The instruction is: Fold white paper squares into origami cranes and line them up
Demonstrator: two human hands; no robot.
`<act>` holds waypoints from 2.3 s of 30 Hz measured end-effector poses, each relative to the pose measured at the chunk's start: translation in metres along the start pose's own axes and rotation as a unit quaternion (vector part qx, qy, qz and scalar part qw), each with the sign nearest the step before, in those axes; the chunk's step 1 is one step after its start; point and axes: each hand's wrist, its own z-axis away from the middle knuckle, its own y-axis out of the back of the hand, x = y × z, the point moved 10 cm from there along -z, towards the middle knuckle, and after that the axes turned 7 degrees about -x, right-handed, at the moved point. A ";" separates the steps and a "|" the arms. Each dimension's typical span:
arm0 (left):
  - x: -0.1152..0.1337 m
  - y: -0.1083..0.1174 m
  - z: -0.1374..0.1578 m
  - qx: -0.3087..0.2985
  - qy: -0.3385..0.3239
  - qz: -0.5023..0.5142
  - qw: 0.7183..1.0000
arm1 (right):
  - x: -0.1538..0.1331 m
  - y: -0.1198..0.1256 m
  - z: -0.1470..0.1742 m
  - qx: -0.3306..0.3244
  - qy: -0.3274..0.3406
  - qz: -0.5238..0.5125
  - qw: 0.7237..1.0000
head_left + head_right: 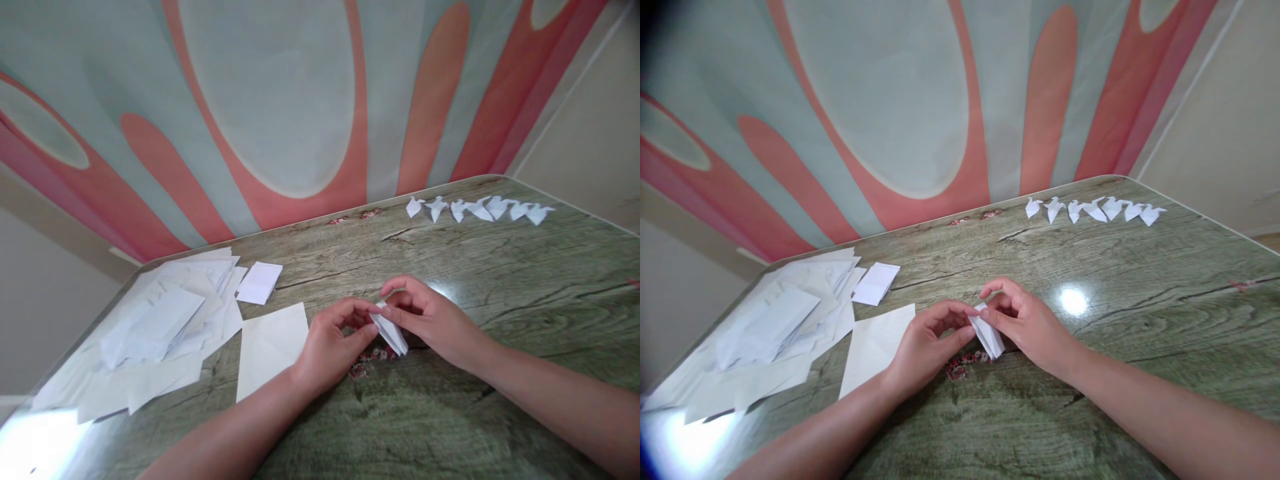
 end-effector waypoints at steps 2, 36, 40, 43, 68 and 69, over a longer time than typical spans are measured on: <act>-0.001 -0.002 -0.001 -0.003 0.004 0.031 1.000 | -0.006 -0.001 0.000 -0.008 0.012 0.042 0.999; 0.008 0.011 0.001 0.064 0.007 -0.165 0.984 | -0.037 0.005 0.014 0.102 0.072 0.262 0.957; 0.001 0.009 0.001 0.048 0.038 -0.126 0.990 | -0.042 0.004 0.016 0.102 0.089 0.266 0.955; 0.002 0.009 0.001 0.044 0.033 -0.118 0.991 | -0.043 0.004 0.016 0.100 0.093 0.259 0.956; -0.017 -0.001 0.002 0.003 0.103 0.042 0.994 | -0.036 0.001 0.013 0.074 0.083 0.214 0.970; -0.017 -0.001 0.002 0.005 0.104 0.046 0.994 | -0.036 0.001 0.013 0.072 0.088 0.215 0.970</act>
